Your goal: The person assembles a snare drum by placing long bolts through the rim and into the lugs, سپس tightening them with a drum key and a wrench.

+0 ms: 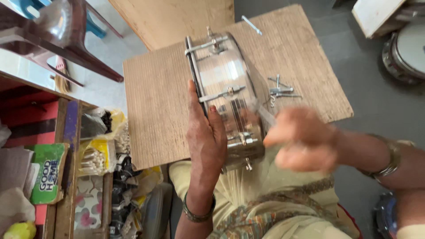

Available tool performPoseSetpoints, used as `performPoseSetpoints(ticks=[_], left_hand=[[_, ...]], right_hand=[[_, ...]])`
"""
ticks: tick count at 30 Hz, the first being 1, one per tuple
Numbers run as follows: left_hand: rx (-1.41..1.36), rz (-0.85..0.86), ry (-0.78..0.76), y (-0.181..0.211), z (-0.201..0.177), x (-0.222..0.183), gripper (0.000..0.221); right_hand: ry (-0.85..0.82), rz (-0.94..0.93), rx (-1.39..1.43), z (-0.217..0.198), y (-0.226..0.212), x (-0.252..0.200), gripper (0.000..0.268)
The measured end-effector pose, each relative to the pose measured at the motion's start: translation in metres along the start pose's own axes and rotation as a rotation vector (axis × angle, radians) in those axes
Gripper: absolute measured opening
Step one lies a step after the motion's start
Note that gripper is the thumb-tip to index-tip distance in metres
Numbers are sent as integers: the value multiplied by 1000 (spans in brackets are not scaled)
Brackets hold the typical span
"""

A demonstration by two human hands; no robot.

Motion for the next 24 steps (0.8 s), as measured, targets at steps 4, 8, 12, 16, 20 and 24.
performPoseSetpoints(ticks=[4,8,12,16,20,24], left_hand=[[19,-37,2,3,0,1,59],[46,-95,2,7,1,3,60],[21,-140,-31,6,0,3,61],[11,-58,-7,5,-2,1,59],[-34,-25,19,1,-7,0,59],[-33,-120,25,-4,-10,0,59]], right_hand=[[222,571,139,-12,46,16,15],[11,863,300,5,98,44,22],[-51,985,359,24,122,50,21],[-23,821,289,33,121,45,15],[-18,525,61,37,78,32,15],[56,415,68,9,42,-5,5]])
Point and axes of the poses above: each hand's wrist, its own x-axis towards the middle knuckle, its own z-axis out of the palm, y = z × x, the point moved 4 cm from there along x, towards the middle knuckle, and after that the axes turned 8 degrees about -x, right-handed, at the moved point
